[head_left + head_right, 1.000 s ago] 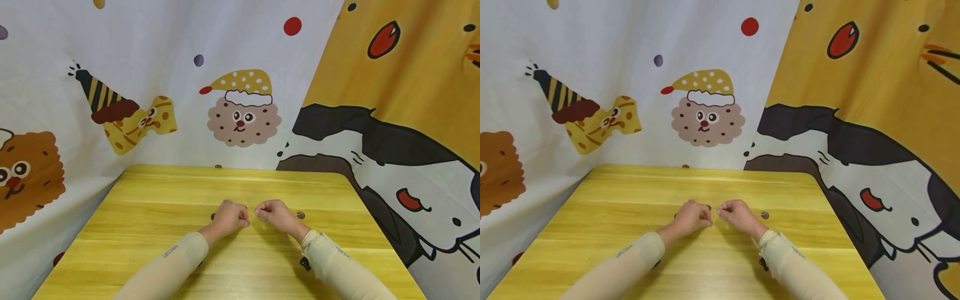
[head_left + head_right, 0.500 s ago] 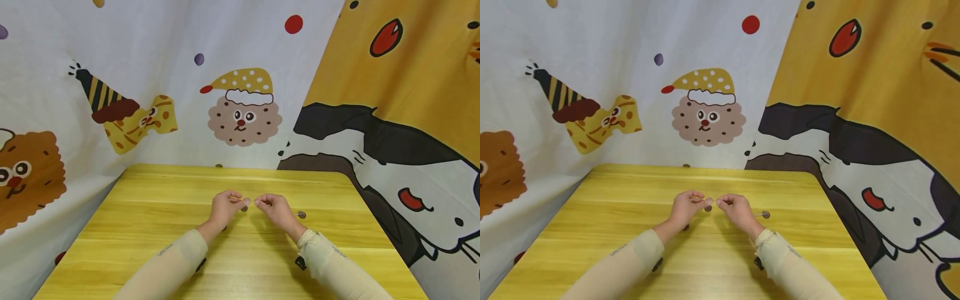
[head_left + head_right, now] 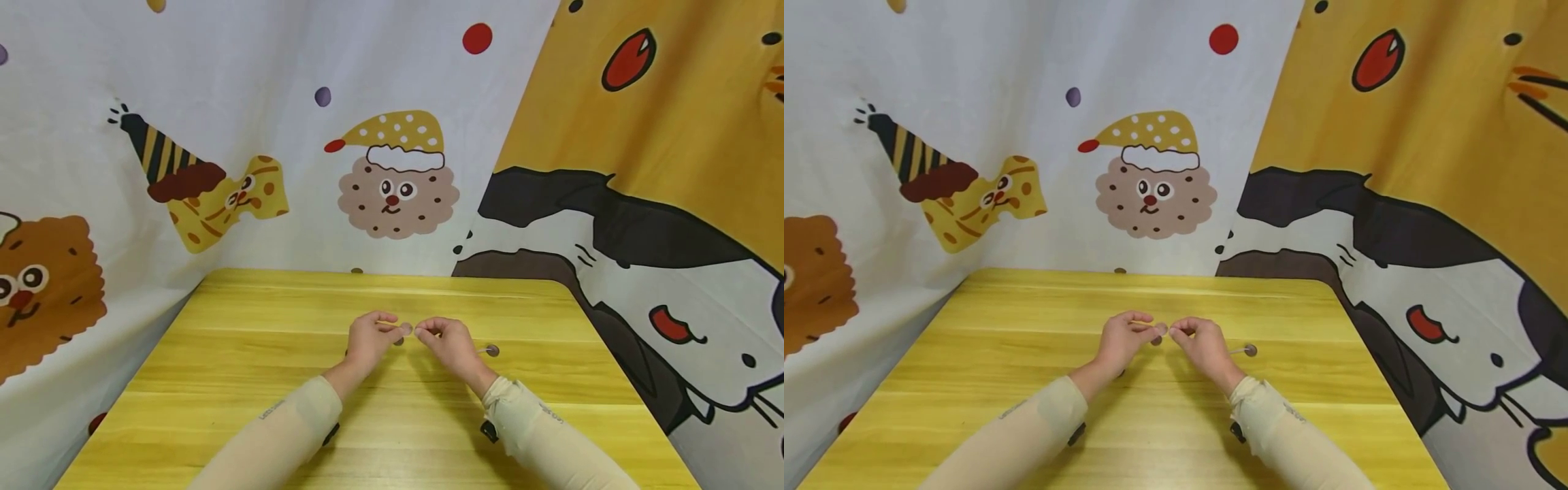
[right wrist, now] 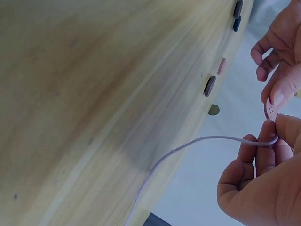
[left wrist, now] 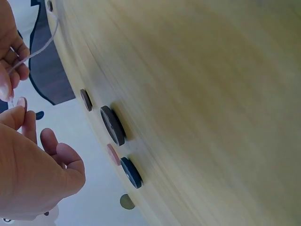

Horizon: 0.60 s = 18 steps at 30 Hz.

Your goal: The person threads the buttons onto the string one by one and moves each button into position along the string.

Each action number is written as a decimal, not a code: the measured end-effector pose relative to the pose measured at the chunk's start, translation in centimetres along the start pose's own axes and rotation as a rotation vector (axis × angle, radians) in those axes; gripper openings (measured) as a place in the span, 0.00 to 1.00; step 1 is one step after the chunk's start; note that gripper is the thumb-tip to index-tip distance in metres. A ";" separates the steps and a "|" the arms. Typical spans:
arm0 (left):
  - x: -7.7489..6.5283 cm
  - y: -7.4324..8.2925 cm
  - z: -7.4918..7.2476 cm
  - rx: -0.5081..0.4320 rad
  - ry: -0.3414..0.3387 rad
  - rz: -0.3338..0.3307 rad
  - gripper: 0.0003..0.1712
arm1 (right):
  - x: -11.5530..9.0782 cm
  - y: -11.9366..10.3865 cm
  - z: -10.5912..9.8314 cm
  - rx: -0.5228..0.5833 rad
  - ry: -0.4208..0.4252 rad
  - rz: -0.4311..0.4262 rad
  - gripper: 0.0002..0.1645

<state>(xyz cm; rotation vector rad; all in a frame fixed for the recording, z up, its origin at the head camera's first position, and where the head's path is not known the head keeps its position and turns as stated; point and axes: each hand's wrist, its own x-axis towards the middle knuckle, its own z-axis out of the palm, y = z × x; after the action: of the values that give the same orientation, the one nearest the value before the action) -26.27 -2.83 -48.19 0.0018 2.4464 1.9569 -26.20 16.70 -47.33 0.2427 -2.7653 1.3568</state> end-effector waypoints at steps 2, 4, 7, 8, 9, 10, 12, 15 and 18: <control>-0.1 0.0 0.0 0.004 0.001 0.002 0.19 | 0.0 0.0 0.1 -0.023 0.007 -0.013 0.06; -0.1 0.0 0.0 0.005 0.003 0.002 0.19 | 0.0 0.0 0.2 -0.040 0.014 -0.025 0.06; -0.1 0.0 0.1 0.002 0.002 0.008 0.20 | -0.1 -0.1 0.2 -0.050 0.020 -0.032 0.06; -0.1 0.0 0.1 0.002 0.002 0.010 0.20 | -0.1 -0.1 0.2 -0.052 0.022 -0.033 0.06; -0.1 0.0 0.1 0.001 0.002 0.011 0.20 | -0.1 -0.1 0.2 -0.057 0.025 -0.033 0.06; -0.1 -0.1 0.1 0.001 0.002 0.013 0.20 | -0.1 -0.1 0.3 -0.063 0.028 -0.034 0.06; -0.2 -0.1 0.1 -0.002 0.001 0.014 0.20 | -0.1 -0.1 0.3 -0.072 0.034 -0.035 0.07; -0.1 -0.1 0.1 -0.004 0.002 0.009 0.20 | -0.1 0.0 0.4 -0.084 0.042 -0.037 0.07; -0.1 -0.2 0.1 -0.003 0.006 0.005 0.20 | -0.1 0.0 0.5 -0.088 0.047 -0.040 0.06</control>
<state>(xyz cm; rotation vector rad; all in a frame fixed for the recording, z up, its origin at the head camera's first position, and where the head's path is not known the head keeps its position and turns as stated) -26.18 -2.72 -48.38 0.0024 2.4498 1.9649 -26.07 16.35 -47.65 0.2572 -2.7569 1.2122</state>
